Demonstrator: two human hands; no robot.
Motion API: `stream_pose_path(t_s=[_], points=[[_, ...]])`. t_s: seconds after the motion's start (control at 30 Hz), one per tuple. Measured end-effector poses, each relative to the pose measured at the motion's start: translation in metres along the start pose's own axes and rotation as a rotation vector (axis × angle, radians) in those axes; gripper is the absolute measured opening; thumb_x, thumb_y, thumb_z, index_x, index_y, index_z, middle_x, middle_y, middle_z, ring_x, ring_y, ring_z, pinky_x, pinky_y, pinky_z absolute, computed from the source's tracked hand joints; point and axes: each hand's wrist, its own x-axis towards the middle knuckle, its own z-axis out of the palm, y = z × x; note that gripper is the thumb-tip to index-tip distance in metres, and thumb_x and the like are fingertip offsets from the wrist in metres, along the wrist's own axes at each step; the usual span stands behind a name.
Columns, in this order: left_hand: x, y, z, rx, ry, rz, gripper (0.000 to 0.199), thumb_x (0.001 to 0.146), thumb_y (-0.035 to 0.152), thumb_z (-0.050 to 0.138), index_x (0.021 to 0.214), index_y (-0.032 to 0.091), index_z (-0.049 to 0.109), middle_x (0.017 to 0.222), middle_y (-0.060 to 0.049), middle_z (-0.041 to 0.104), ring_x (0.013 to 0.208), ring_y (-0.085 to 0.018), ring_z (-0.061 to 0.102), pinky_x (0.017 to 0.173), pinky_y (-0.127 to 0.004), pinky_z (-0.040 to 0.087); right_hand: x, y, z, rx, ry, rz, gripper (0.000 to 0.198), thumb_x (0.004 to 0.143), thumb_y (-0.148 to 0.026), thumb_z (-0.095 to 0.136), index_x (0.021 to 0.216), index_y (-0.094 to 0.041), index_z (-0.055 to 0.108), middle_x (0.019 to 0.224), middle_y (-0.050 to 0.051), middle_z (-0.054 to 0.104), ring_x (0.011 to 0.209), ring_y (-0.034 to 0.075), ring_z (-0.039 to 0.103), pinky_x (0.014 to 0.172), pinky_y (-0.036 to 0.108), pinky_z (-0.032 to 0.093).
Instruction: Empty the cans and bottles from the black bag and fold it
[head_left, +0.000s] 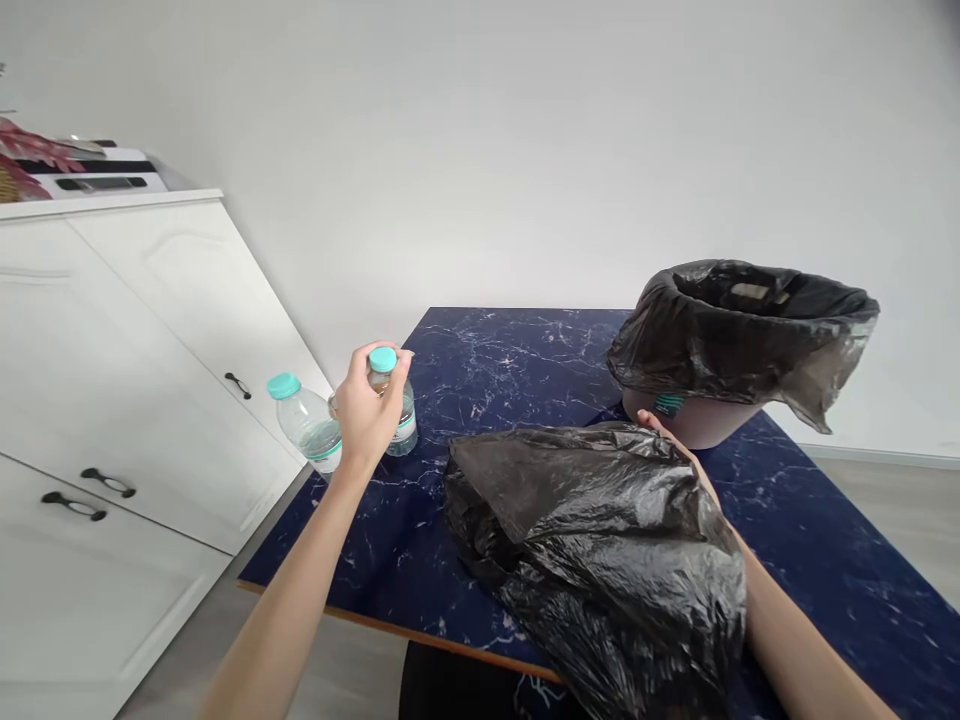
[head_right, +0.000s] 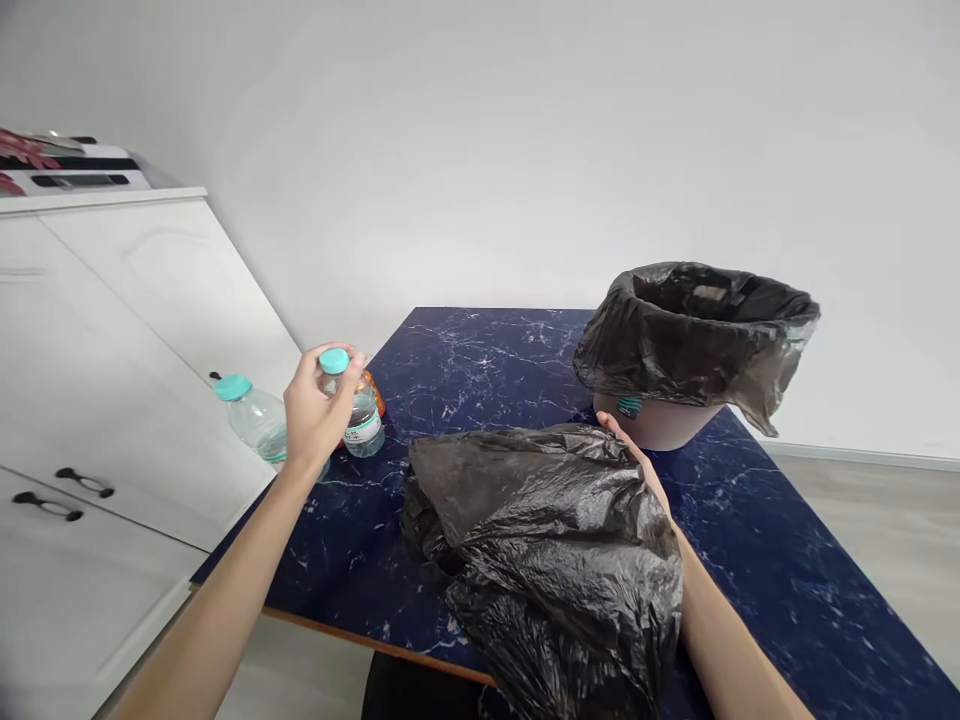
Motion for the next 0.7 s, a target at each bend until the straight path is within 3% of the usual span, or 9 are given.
stream_pose_path(t_s=[0.23,0.5,0.7], points=[[0.009,-0.026,0.005,0.059,0.061,0.029,0.028,0.099,0.045,0.072,0.117,0.025,0.066,0.12,-0.008,0.081,0.113,-0.025,0.077,0.103,-0.04,0.059,-0.003,-0.003,0.003,0.029,0.033,-0.029,0.063,0.066,-0.068,0.091,0.12,-0.039,0.079,0.151,0.0,0.068,0.157,0.04,0.044,0.131,0.054,0.039],[0.016,-0.035,0.004,0.117,0.092,0.109,0.033,0.102,0.038,0.068,0.129,0.021,0.06,0.123,-0.012,0.077,0.12,-0.024,0.073,0.111,-0.042,0.055,-0.005,-0.018,0.01,-0.04,0.03,-0.01,0.055,0.064,-0.058,0.093,0.114,-0.038,0.08,0.143,0.0,0.073,0.156,0.039,0.046,0.132,0.056,0.036],[0.015,-0.028,0.002,0.254,0.125,0.26,0.046,0.1,0.032,0.069,0.141,0.018,0.054,0.142,-0.02,0.064,0.139,-0.03,0.06,0.12,-0.05,0.047,0.003,-0.04,0.019,-0.135,0.01,0.066,0.047,0.076,-0.071,0.081,0.102,-0.032,0.083,0.132,0.001,0.079,0.151,0.037,0.052,0.133,0.049,0.034]])
